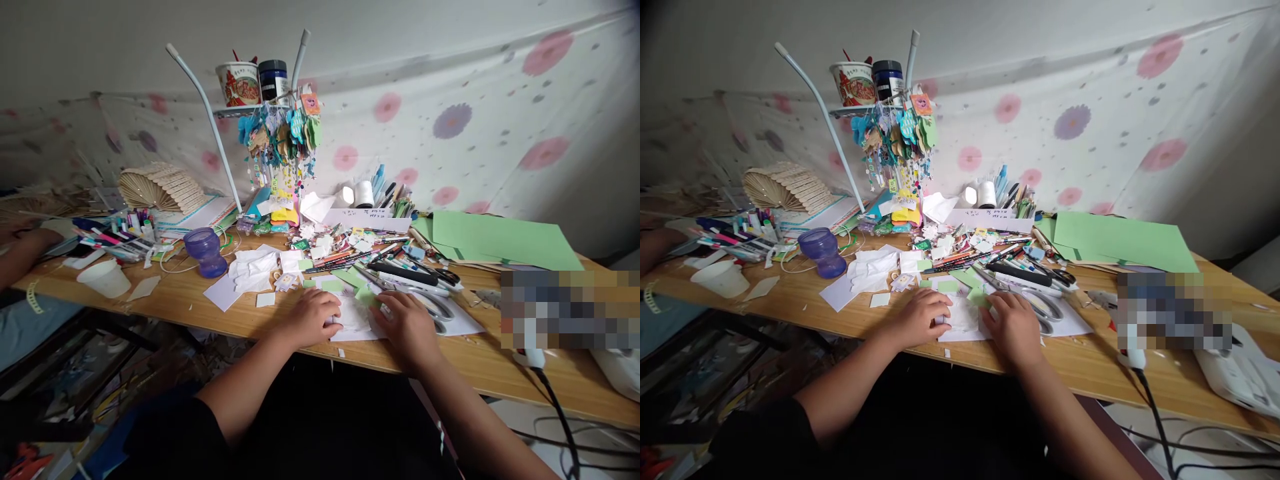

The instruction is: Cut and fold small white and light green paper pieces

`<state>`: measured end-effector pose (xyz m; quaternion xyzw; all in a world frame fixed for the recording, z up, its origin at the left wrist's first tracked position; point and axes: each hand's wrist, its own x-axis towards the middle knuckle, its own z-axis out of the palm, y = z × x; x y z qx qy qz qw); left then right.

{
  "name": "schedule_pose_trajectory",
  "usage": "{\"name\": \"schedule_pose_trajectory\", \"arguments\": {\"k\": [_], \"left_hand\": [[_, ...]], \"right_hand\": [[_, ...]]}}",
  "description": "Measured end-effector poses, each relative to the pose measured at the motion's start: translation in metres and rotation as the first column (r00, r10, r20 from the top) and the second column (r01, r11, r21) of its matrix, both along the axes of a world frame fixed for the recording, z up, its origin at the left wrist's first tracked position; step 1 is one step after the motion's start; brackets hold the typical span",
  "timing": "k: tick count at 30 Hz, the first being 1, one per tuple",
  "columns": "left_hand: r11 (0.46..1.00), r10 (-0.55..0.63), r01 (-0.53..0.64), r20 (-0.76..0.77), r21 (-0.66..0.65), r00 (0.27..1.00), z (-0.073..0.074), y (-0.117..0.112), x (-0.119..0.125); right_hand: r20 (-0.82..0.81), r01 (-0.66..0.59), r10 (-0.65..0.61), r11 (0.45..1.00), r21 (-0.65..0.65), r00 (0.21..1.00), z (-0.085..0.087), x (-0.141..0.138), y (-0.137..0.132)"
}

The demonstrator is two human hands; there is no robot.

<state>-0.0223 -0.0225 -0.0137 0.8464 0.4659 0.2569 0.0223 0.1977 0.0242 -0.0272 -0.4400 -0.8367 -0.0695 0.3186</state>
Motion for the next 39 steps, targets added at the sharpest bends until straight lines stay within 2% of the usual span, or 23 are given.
{"name": "schedule_pose_trajectory", "arguments": {"k": [2,4,6,8,10,13,16,20,23,27,30,34,37,39], "left_hand": [[0.998,0.041,-0.043,0.064,0.037,0.997,0.001,0.001,-0.001],[0.985,0.139,-0.152,0.150,0.083,0.979,0.003,0.003,-0.008],[0.944,0.280,-0.310,0.227,0.110,0.933,0.009,0.003,-0.026],[0.872,0.443,-0.480,0.260,0.096,0.858,0.015,-0.001,-0.053],[0.821,0.558,-0.569,0.156,0.034,0.815,0.021,-0.009,-0.082],[0.791,0.599,-0.609,-0.130,-0.056,0.790,0.023,-0.026,-0.113],[0.765,0.598,-0.635,-0.246,-0.109,0.763,0.019,-0.038,-0.120],[0.735,0.639,-0.672,-0.234,-0.093,0.732,0.014,-0.039,-0.114],[0.727,0.657,-0.679,-0.187,-0.096,0.730,0.014,-0.036,-0.111],[0.729,0.651,-0.638,-0.038,-0.248,0.758,0.010,-0.035,-0.115],[0.762,0.617,-0.542,0.144,-0.354,0.773,0.010,-0.035,-0.114],[0.817,0.517,-0.338,0.333,-0.468,0.788,0.011,-0.031,-0.101],[0.835,0.455,-0.255,0.353,-0.488,0.817,0.007,-0.024,-0.083],[0.849,0.416,-0.241,0.315,-0.470,0.853,0.004,-0.018,-0.072]], "right_hand": [[0.046,0.042,-0.041,0.999,-0.001,0.998,0.000,0.002,0.000],[0.089,0.062,-0.061,0.998,-0.009,0.994,0.001,0.002,0.000],[0.100,0.066,-0.064,0.998,-0.014,0.993,0.002,0.002,-0.001],[0.074,0.067,-0.066,0.998,-0.014,0.995,0.002,0.002,-0.001],[0.037,0.071,-0.071,0.997,-0.010,0.997,0.002,0.002,-0.001],[0.023,0.080,-0.080,0.997,-0.005,0.997,0.001,0.003,-0.001],[0.040,0.091,-0.090,0.996,-0.004,0.995,-0.001,0.003,-0.001],[0.065,0.109,-0.108,0.994,-0.004,0.992,-0.003,0.003,0.001],[0.084,0.105,-0.104,0.994,-0.014,0.991,-0.003,0.003,0.001],[0.095,0.113,-0.110,0.993,-0.032,0.989,-0.002,0.003,0.001],[0.095,0.114,-0.109,0.992,-0.050,0.990,0.000,0.003,0.000],[0.068,0.099,-0.096,0.993,-0.056,0.993,0.000,0.002,0.001],[0.035,0.076,-0.075,0.997,-0.034,0.997,-0.002,0.002,0.002],[0.014,0.054,-0.054,0.998,-0.020,0.998,-0.003,0.002,0.003]]}}
